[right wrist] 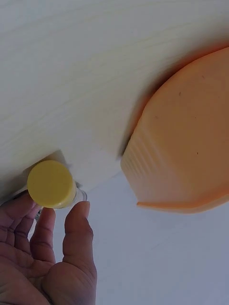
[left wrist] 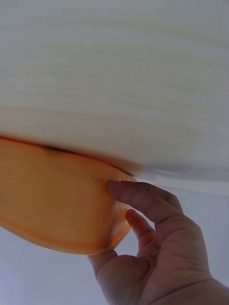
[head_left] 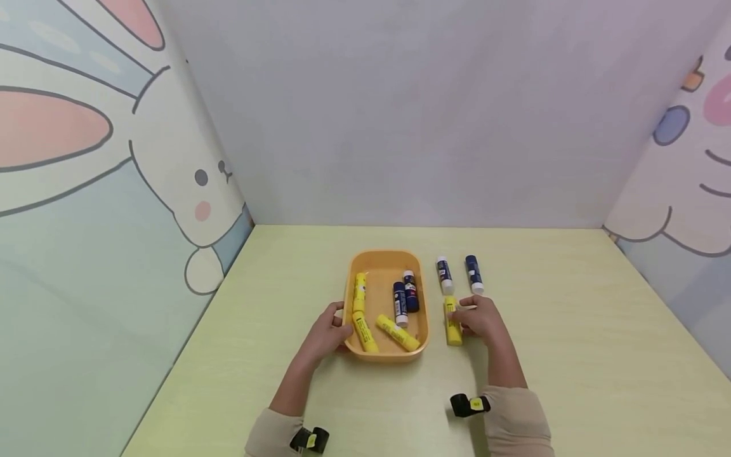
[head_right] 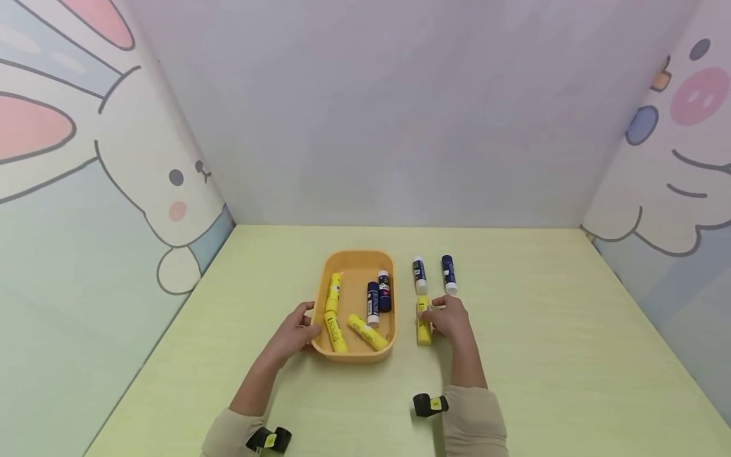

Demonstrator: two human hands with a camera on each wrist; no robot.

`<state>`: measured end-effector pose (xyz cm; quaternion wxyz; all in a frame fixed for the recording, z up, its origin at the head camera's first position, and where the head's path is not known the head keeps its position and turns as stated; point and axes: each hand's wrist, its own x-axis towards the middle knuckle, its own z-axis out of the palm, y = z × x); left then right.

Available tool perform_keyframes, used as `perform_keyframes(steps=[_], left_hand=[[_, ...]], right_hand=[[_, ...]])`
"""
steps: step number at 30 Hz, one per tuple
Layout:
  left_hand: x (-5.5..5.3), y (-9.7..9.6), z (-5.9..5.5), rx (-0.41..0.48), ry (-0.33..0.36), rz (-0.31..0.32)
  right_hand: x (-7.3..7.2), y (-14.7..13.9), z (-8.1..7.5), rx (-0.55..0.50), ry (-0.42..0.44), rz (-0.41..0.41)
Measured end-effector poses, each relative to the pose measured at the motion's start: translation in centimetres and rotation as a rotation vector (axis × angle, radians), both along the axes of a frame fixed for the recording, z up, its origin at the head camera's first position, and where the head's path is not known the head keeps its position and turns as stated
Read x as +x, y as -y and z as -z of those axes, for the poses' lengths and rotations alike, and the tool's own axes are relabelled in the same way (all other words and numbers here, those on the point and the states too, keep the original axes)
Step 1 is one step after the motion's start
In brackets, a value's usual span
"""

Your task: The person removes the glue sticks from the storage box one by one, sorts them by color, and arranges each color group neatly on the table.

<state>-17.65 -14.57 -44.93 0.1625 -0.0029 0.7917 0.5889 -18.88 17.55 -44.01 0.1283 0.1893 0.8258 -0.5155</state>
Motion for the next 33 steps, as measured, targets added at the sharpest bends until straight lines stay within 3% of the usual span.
perform_keyframes(steps=[7, 16, 33], left_hand=[[0.0, 0.1, 0.0, 0.002, 0.005, -0.007], [0.2, 0.1, 0.1, -0.006, -0.002, 0.003], [0.1, -0.1, -0.2, -0.017, -0.002, -0.004]], right_hand=[[0.1, -0.2, -0.4, 0.028, -0.025, -0.03], [0.2, 0.4, -3.0, 0.016, -0.096, -0.094], [-2.7, 3.1, -7.4, 0.011, -0.146, -0.229]])
